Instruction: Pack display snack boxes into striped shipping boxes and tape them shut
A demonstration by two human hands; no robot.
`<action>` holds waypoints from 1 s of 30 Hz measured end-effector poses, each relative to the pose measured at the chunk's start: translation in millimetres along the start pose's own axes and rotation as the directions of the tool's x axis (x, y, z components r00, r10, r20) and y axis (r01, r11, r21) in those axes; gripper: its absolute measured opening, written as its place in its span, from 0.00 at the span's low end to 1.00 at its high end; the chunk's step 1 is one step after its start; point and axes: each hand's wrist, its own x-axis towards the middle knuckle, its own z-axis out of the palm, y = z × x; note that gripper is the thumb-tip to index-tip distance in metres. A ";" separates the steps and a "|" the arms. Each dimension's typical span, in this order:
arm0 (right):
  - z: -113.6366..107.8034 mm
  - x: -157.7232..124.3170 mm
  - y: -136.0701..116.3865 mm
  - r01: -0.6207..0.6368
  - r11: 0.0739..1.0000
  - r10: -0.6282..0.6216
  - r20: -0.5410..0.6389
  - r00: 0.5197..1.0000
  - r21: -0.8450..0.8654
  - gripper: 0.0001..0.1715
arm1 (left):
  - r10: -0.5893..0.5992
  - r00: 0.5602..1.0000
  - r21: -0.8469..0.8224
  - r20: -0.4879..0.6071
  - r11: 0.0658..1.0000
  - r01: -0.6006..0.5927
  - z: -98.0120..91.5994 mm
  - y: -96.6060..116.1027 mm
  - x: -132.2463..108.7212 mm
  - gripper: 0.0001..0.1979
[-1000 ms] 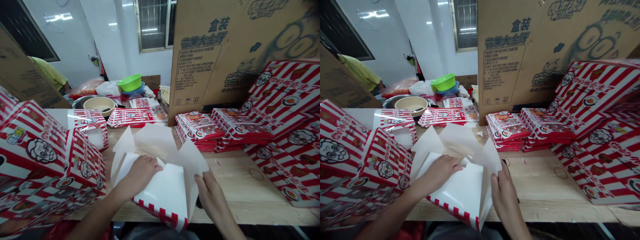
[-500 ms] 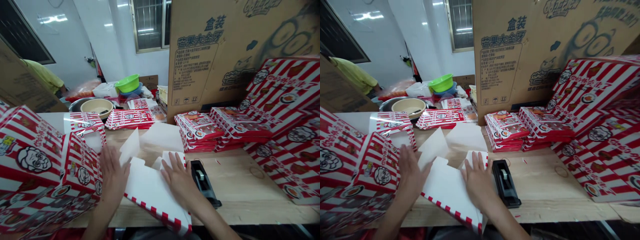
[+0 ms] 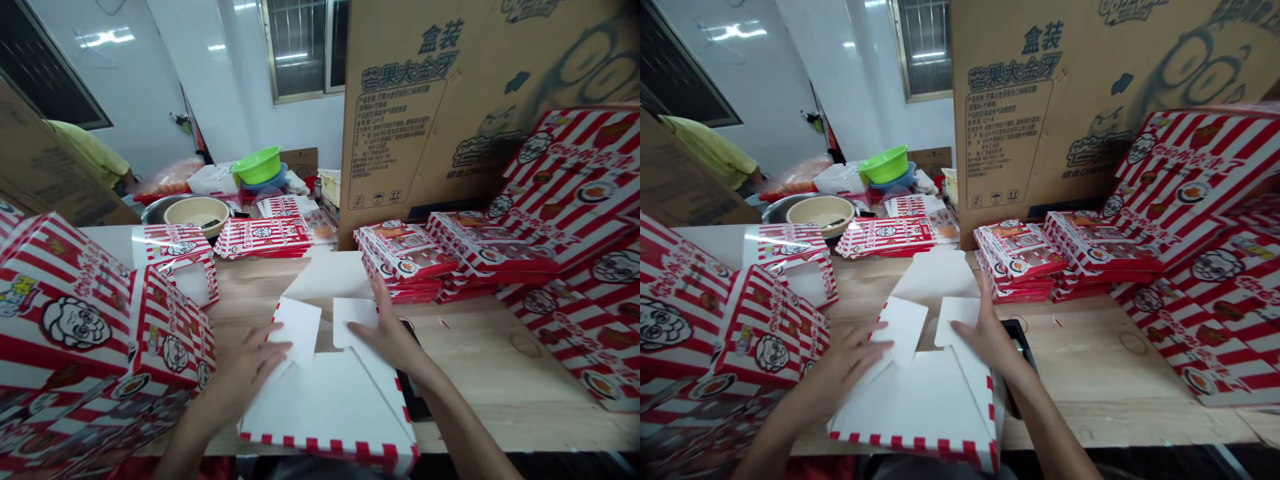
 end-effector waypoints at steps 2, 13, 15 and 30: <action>-4.1 3.2 -4.3 0.031 1.000 -0.031 0.047 0.998 -0.002 0.52 | -0.080 0.994 -0.127 -0.081 0.989 0.069 -6.6 -12.6 22.8 0.20; -16.6 -9.3 -13.0 0.123 0.972 -0.160 0.181 0.970 0.198 0.07 | 0.299 0.953 -0.222 -0.055 0.927 -0.304 -7.9 -20.9 72.4 0.22; -17.9 -7.1 -15.0 0.120 0.988 -0.142 0.259 0.955 0.100 0.10 | 0.310 0.949 -0.176 0.064 0.939 -0.295 -15.4 -23.4 66.6 0.21; 2.9 1.4 -26.9 0.300 0.756 0.057 0.515 0.856 -0.582 0.54 | 0.198 0.951 -0.078 0.238 0.980 -0.184 -12.1 4.0 48.3 0.14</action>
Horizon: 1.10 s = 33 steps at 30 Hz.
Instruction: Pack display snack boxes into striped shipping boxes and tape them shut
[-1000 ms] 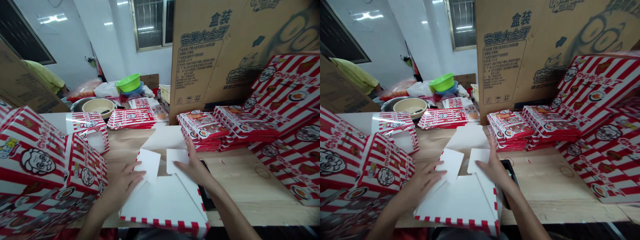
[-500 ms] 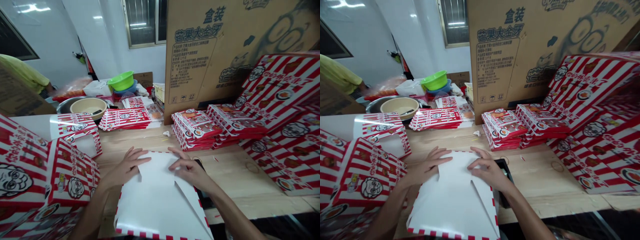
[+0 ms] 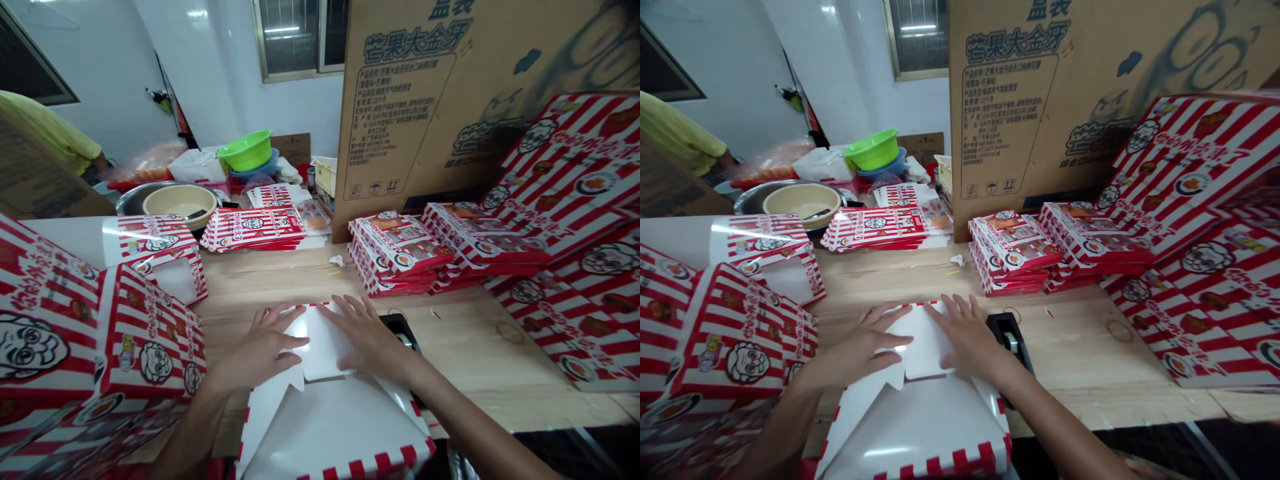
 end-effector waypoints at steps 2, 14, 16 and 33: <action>0.0 -4.3 5.3 0.052 0.994 -0.054 0.022 0.998 0.092 0.53 | 0.027 0.999 -0.066 0.021 0.997 -0.026 2.6 -0.6 -7.4 0.11; -7.4 0.3 -17.6 0.241 0.962 -0.241 -0.015 0.970 0.130 0.50 | -0.718 0.631 -0.809 -0.295 0.539 0.235 49.1 -5.4 -19.3 0.28; -5.3 1.2 -22.3 0.266 0.960 -0.265 -0.021 0.964 0.092 0.52 | -0.701 0.606 -0.756 -0.375 0.610 0.237 48.6 0.7 -21.3 0.28; -15.9 -14.9 -6.5 0.283 0.948 -0.297 0.085 0.951 0.146 0.52 | -0.345 0.929 -0.228 -0.133 0.923 0.310 41.1 33.3 -58.9 0.29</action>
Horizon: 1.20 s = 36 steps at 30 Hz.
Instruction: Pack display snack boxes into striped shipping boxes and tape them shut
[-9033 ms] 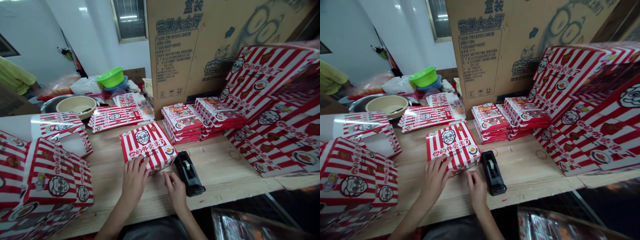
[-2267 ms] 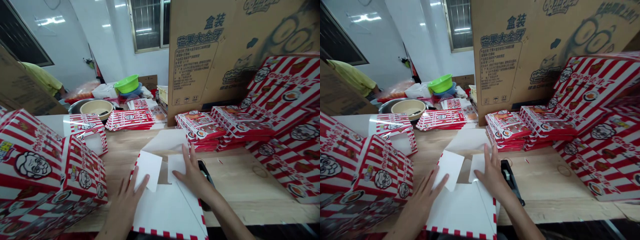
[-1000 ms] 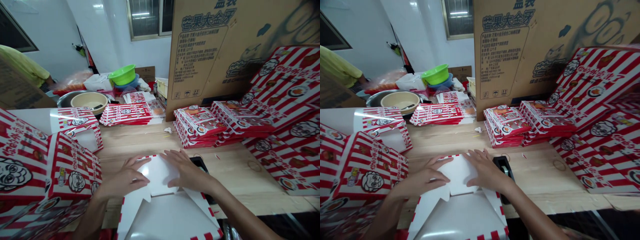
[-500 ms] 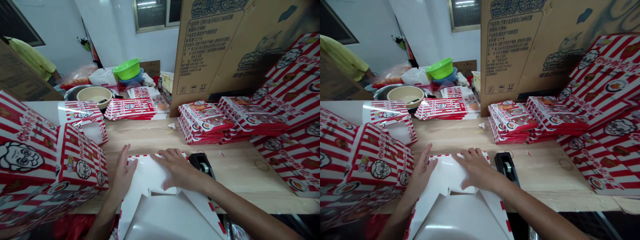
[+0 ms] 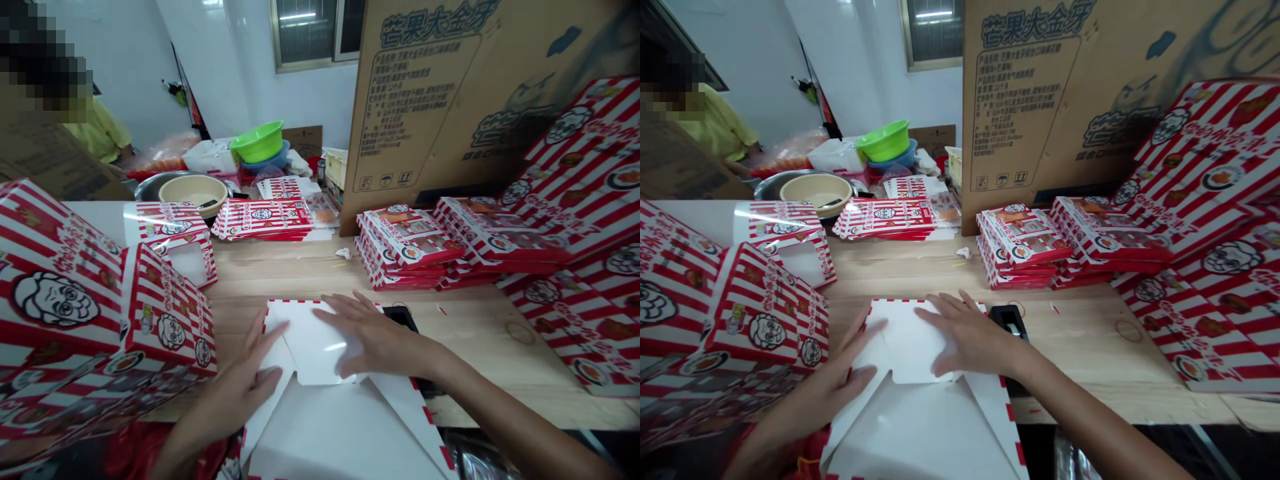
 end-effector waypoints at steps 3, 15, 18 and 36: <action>-0.1 1.0 -6.0 -0.016 0.999 0.013 -0.057 0.998 -0.050 0.50 | 0.090 0.992 0.039 0.083 0.995 -0.094 -3.3 2.7 -7.4 0.21; 7.0 26.6 -18.6 0.209 0.965 -0.190 0.127 0.974 -0.156 0.42 | -0.076 0.995 -0.042 -0.069 0.996 0.074 11.3 3.0 -15.2 0.28; 3.5 27.5 -19.5 0.248 0.952 -0.222 0.158 0.962 -0.178 0.40 | -0.063 0.996 -0.082 -0.060 0.995 0.057 9.5 -0.8 -15.8 0.26; -23.4 6.6 11.2 -0.142 0.953 0.152 -0.020 0.988 0.268 0.46 | -0.425 0.903 -0.653 0.055 0.669 0.355 11.2 -13.5 -13.3 0.42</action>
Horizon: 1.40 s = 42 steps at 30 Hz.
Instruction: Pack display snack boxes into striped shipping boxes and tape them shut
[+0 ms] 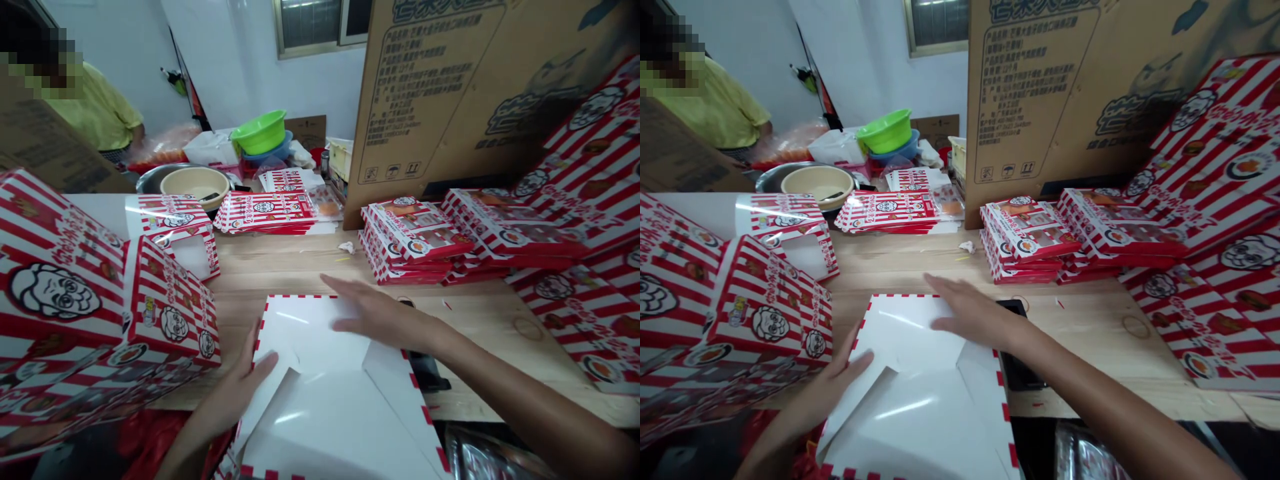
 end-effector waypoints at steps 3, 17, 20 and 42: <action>10.7 -32.3 22.8 -0.244 0.957 0.253 -0.041 0.966 0.157 0.40 | -0.070 0.997 -0.183 0.016 0.980 0.072 -4.5 -10.9 0.5 0.38; -20.0 -50.2 -37.1 0.231 0.954 -0.020 -0.729 0.684 0.191 0.47 | 0.258 0.843 -0.058 -0.473 0.945 -0.322 0.8 52.3 -15.9 0.31; -18.3 -41.0 -38.9 0.193 0.942 -0.333 -0.844 0.421 -0.276 0.53 | 0.404 0.804 0.057 -0.437 0.904 -0.423 2.0 53.9 -8.6 0.29; 55.1 -49.3 3.3 0.266 0.826 0.091 -0.584 0.807 0.496 0.37 | 0.292 0.950 -0.571 -0.109 0.764 -0.300 0.8 30.5 53.8 0.29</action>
